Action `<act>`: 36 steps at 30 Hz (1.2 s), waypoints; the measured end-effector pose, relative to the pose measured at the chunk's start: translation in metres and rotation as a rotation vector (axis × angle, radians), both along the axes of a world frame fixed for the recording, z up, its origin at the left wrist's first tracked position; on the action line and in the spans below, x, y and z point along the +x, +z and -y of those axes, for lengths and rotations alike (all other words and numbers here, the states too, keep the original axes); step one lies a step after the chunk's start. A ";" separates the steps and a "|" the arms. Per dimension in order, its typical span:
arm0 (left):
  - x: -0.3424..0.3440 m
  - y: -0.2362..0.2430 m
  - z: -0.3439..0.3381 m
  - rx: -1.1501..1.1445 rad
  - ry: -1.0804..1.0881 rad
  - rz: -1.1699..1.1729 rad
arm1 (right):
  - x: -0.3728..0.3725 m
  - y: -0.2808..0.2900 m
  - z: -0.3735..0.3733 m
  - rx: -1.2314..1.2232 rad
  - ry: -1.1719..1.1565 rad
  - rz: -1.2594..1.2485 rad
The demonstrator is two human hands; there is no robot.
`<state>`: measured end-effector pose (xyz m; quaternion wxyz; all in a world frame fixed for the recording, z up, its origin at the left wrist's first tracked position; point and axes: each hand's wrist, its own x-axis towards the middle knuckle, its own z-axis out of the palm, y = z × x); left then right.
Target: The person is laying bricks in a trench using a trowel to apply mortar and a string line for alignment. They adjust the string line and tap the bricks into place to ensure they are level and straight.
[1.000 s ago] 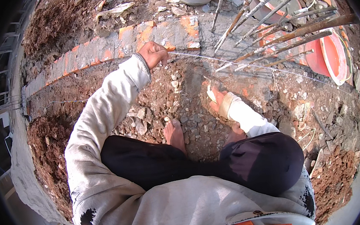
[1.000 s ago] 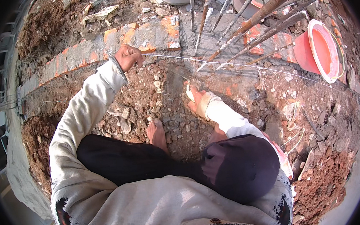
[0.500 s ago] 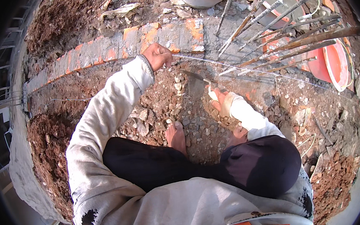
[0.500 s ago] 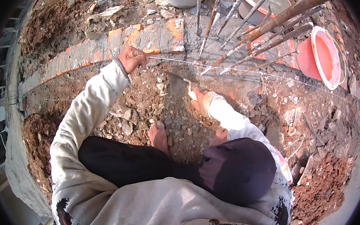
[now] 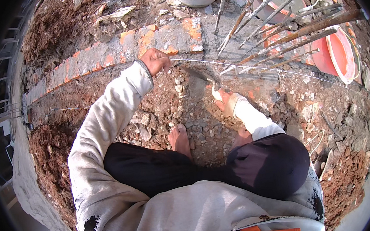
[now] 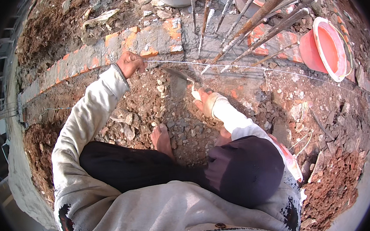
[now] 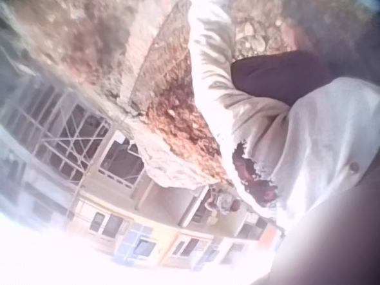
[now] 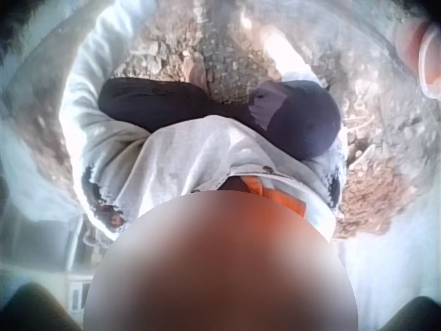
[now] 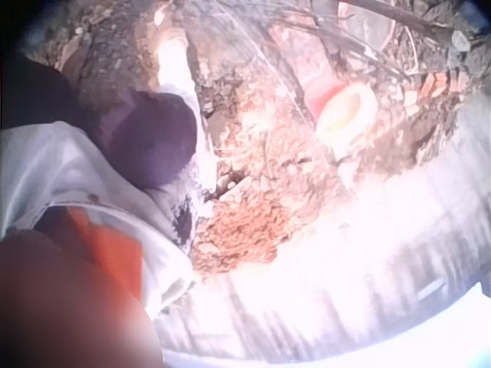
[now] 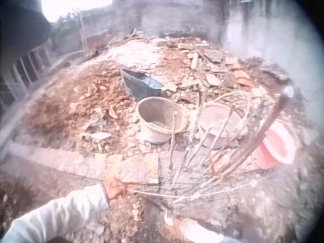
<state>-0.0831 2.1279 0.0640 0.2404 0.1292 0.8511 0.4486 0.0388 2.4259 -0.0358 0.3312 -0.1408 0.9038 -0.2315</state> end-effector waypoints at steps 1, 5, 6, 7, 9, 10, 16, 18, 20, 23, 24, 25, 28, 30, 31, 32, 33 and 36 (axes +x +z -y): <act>-0.001 0.000 0.000 0.002 -0.001 0.005 | -0.004 0.002 0.001 0.118 0.071 0.052; 0.003 0.001 0.000 0.018 0.017 0.077 | 0.018 0.001 -0.010 -0.084 -0.039 -0.105; 0.003 0.003 -0.003 0.027 0.024 0.079 | 0.024 -0.003 -0.020 -0.185 -0.090 -0.201; 0.003 0.003 -0.005 0.038 0.006 0.057 | 0.028 -0.007 -0.031 0.014 0.036 -0.212; 0.000 -0.008 -0.002 0.064 0.013 0.043 | 0.021 -0.007 -0.051 0.221 0.147 -0.050; 0.001 -0.006 0.004 0.060 0.001 0.022 | 0.012 0.008 -0.050 0.308 0.214 0.028; 0.006 0.002 -0.004 0.071 0.022 0.093 | 0.026 0.041 -0.119 0.386 0.104 0.032; 0.004 -0.005 -0.005 0.065 0.035 0.068 | 0.033 0.019 -0.184 0.458 0.128 0.019; 0.006 0.003 -0.003 0.006 0.009 0.037 | 0.025 0.064 -0.185 0.565 0.213 0.033; 0.005 -0.003 -0.005 0.073 -0.014 0.026 | 0.054 0.063 -0.227 0.018 0.033 -0.320; 0.004 -0.003 -0.005 0.061 0.002 0.051 | 0.054 0.062 -0.232 0.045 0.035 -0.313; 0.003 -0.005 -0.005 0.050 0.014 0.077 | 0.054 0.057 -0.239 0.074 0.034 -0.305; -0.005 -0.005 -0.004 0.027 0.029 0.074 | 0.038 0.044 -0.250 0.465 -0.006 -0.062; 0.000 -0.006 -0.005 -0.010 -0.012 0.003 | 0.036 0.062 -0.256 0.582 0.012 0.102; 0.000 -0.002 -0.007 0.019 -0.033 -0.034 | 0.038 0.059 -0.258 0.413 0.028 -0.039; 0.001 -0.001 -0.007 0.013 -0.007 -0.017 | 0.040 0.053 -0.262 0.243 0.043 -0.177; -0.002 0.000 -0.006 0.010 0.015 -0.006 | 0.043 0.048 -0.266 0.074 0.052 -0.316; -0.003 -0.004 -0.005 -0.014 -0.012 0.048 | 0.052 0.029 -0.276 0.139 0.109 -0.300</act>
